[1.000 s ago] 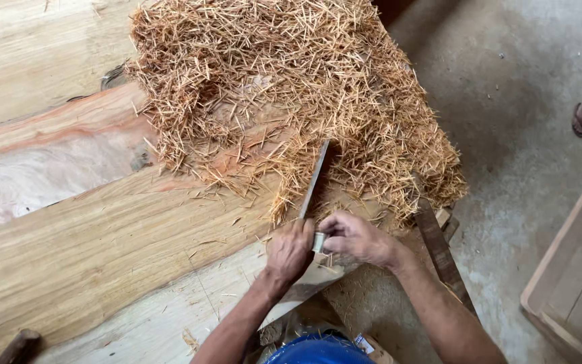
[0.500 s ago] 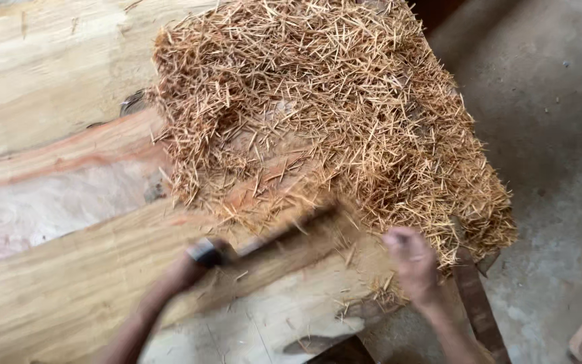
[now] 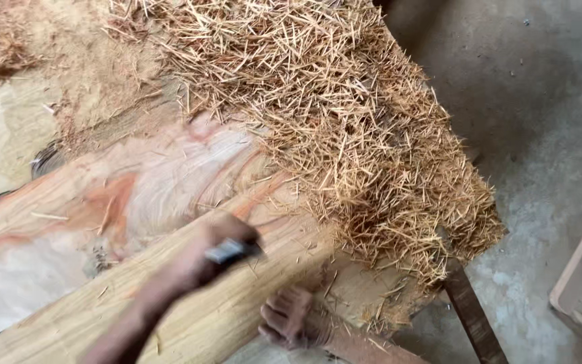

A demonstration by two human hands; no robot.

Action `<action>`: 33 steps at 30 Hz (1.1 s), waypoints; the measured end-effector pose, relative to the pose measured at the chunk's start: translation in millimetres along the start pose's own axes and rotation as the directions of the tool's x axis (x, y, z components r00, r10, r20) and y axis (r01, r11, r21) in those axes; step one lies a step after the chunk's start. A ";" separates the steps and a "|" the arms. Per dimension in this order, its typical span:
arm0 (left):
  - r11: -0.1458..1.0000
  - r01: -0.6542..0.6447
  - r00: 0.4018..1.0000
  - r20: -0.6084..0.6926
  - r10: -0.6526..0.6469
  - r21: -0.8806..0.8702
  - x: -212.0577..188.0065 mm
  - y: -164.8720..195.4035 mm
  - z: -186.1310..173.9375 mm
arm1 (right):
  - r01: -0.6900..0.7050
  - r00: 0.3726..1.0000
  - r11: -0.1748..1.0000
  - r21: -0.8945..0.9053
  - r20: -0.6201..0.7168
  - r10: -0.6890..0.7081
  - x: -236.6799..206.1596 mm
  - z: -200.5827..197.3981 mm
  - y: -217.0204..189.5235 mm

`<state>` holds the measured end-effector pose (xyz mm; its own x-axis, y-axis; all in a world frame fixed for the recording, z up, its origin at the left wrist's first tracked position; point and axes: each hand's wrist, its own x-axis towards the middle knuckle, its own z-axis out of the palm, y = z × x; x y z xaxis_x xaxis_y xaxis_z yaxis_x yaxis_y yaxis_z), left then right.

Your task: The person uses an electric hand planer to smooth the surface of a large wood slab on a workbench, making repeated passes while the other hand steadies the wood and brushes shavings aside. They then set the planer down, unplug its power cord, and sweep shavings off the slab by hand.

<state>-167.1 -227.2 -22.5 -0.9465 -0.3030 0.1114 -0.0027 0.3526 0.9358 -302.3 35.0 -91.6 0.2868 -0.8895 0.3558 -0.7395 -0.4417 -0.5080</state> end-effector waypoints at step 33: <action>0.579 0.629 0.476 -0.846 0.241 0.519 -130.7 -121.6 -302.1 | -0.262 0.965 0.965 0.018 0.025 0.261 35.1 2.1 -12.1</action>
<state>54.4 -498.0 -49.7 -0.1780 -0.8080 0.5617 -0.7645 0.4730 0.4381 -282.0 8.9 -74.6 0.0990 -0.9766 0.1911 -0.7779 -0.1957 -0.5971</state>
